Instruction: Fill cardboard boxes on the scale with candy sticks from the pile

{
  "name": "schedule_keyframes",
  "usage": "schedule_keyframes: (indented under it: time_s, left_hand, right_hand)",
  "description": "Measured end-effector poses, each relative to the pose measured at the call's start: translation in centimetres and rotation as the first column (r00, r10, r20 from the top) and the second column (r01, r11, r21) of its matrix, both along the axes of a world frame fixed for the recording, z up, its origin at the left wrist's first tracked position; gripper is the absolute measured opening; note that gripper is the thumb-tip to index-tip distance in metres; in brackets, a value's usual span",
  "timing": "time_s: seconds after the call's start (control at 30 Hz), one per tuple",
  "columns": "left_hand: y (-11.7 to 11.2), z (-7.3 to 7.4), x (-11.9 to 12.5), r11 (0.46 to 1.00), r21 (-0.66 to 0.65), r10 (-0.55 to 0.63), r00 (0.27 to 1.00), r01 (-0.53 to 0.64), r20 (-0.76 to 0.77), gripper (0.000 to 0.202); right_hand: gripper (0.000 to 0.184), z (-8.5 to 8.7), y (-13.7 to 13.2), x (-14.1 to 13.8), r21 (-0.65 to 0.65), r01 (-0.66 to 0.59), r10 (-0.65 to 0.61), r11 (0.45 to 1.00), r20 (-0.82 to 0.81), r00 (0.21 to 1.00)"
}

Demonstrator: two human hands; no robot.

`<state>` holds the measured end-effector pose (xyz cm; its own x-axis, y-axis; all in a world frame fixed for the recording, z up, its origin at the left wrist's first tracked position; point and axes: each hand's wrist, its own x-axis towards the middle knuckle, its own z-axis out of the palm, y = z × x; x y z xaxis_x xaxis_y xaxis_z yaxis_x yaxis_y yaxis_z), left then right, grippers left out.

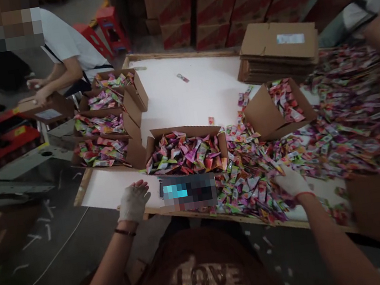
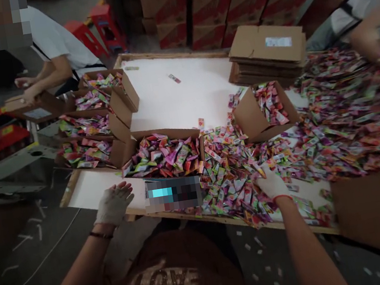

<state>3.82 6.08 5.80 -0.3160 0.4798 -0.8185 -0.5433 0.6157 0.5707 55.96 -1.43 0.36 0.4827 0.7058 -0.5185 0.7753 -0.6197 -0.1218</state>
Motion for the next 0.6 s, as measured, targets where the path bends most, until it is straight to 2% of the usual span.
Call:
schedule_keyframes:
  time_s: [0.17, 0.3, 0.33, 0.4, 0.47, 0.5, 0.53, 0.6]
  left_hand:
    - [0.1, -0.7, 0.8, 0.998, 0.057, -0.031, 0.999, 0.03, 0.011, 0.026]
    - [0.2, -1.1, 0.8, 0.991, 0.12, -0.042, 0.994, 0.054, -0.103, 0.015]
    - [0.4, -1.1, 0.8, 0.987, 0.149, -0.036, 0.989, 0.057, -0.14, 0.014]
    - [0.8, -1.0, 0.7, 0.973, 0.226, -0.013, 0.983, 0.055, -0.182, 0.018]
    - [1.4, -0.7, 0.6, 0.954, 0.297, 0.009, 0.984, 0.044, -0.176, 0.022]
    - [1.7, -0.6, 0.7, 0.946, 0.321, 0.012, 0.986, 0.042, -0.165, 0.024]
    - [1.9, -0.4, 0.8, 0.94, 0.338, 0.009, 0.988, 0.045, -0.155, 0.026]
    - [2.0, -0.1, 1.0, 0.935, 0.351, -0.003, 0.99, 0.054, -0.144, 0.028]
  right_hand:
    - [0.017, 5.9, 1.7, 1.1, 0.158, -0.103, 0.098, 0.982, 0.042, 0.994]
    - [0.01, 9.7, 3.7, 1.2, 0.102, -0.254, 0.238, 0.962, 0.15, 0.96]
    - [0.013, 10.6, 4.2, 0.6, 0.109, -0.313, 0.288, 0.943, 0.201, 0.936]
    - [0.026, 12.4, 5.3, -1.7, 0.242, -0.454, 0.393, 0.857, 0.261, 0.881]
    - [0.036, 14.1, 6.5, -5.9, 0.433, -0.561, 0.517, 0.705, 0.227, 0.825]
    - [0.037, 14.9, 7.2, -8.4, 0.483, -0.597, 0.591, 0.64, 0.187, 0.785]
    - [0.034, 15.6, 7.9, -11.1, 0.485, -0.635, 0.656, 0.601, 0.155, 0.739]
    - [0.028, 16.7, 9.3, -15.9, 0.349, -0.75, 0.75, 0.561, 0.169, 0.639]
